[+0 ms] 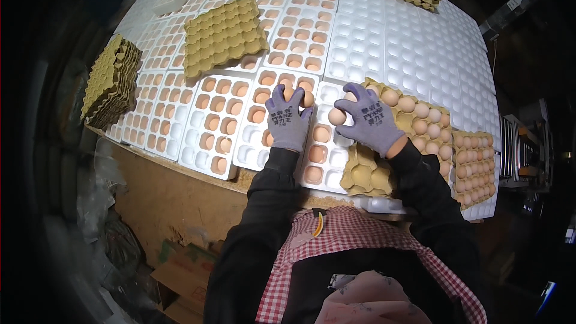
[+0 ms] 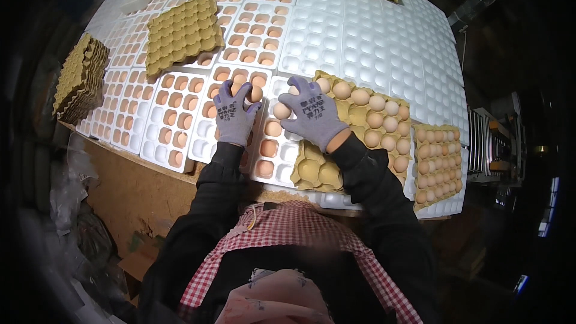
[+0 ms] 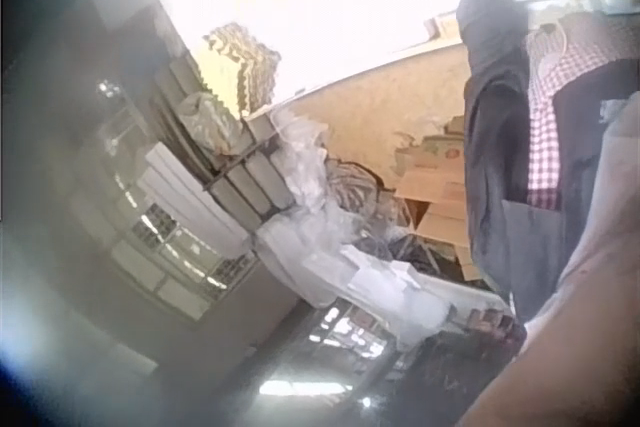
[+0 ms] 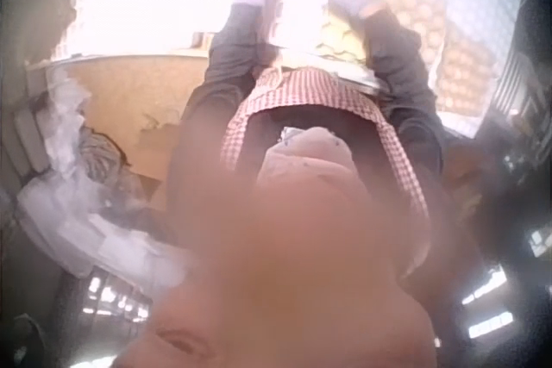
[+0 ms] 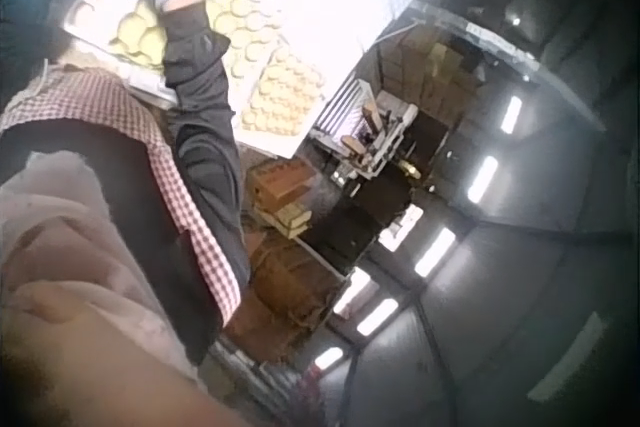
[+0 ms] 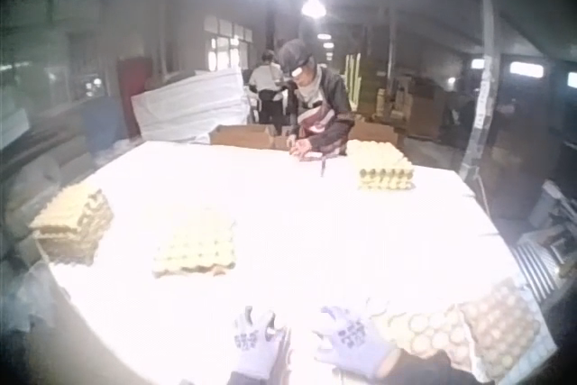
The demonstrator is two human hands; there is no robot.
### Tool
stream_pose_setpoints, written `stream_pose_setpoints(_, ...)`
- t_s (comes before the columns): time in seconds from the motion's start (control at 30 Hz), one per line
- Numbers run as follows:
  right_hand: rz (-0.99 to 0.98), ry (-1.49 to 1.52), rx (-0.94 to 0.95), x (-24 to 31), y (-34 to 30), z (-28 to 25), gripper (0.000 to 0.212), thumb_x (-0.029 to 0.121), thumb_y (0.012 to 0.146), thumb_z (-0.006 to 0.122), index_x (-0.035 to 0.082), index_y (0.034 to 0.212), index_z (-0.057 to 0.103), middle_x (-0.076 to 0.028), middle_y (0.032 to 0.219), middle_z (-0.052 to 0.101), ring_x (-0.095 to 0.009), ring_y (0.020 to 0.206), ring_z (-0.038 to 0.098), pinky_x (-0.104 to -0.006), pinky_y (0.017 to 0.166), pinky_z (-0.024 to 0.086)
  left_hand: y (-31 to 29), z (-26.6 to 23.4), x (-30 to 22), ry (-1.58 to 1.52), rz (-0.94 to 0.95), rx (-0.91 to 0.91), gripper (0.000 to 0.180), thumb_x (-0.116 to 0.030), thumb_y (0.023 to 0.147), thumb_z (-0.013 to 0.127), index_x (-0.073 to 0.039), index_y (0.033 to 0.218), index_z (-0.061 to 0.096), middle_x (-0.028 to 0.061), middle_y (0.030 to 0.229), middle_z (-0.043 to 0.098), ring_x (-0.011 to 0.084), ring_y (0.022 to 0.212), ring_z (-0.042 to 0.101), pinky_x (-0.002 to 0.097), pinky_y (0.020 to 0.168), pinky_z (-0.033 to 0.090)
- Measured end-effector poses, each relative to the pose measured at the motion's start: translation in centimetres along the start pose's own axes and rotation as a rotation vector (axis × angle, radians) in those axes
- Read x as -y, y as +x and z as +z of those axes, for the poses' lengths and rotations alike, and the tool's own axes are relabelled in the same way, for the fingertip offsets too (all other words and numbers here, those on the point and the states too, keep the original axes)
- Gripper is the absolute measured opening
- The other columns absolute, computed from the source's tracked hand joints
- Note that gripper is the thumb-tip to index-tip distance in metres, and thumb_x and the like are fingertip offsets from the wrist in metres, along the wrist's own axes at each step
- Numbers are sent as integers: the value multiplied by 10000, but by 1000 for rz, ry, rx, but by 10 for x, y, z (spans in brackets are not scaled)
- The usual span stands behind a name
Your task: The person sorts eggs from one tray into another, transferring them by hand while wearing gloves at a workspace.
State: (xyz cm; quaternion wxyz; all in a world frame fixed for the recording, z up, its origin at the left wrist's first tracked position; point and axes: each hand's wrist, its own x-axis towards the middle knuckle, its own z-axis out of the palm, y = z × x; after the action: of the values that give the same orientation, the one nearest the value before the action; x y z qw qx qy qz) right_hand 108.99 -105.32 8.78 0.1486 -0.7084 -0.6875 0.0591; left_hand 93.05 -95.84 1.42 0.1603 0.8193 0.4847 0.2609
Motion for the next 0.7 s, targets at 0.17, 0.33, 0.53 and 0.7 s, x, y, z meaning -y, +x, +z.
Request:
stream_pose_setpoints(0.17,149,-175,187,-15,44,64,403,211,816,575,179,1217,547,-109,1219,494,-303,1001,576,-398,758,517,3,17,34,-76,50,59,366,-202,837,622,-157,1196,566,168,1196,462,338,1089,486,403,880,463)
stream_pose_setpoints(0.33,82,-212,424,-47,84,79,363,265,868,528,146,1207,576,-130,1120,579,-333,1011,585,-435,833,478,7,4,30,-480,-22,48,388,-191,846,610,-88,1209,518,160,1160,484,330,1076,504,402,900,435)
stream_pose_setpoints(0.53,308,-87,251,-64,118,89,600,366,912,445,99,1433,311,-223,1434,344,-393,1340,292,-470,1102,235,70,35,18,-596,3,-33,417,-211,825,644,-56,1187,507,156,1126,522,327,1067,515,405,900,431)
stream_pose_setpoints(0.7,265,209,83,-68,102,98,338,170,889,439,61,1205,489,-181,1176,543,-332,1035,573,-411,865,465,130,73,-14,-652,52,14,455,-215,802,675,-88,1202,499,126,1144,513,313,1052,543,393,881,456)
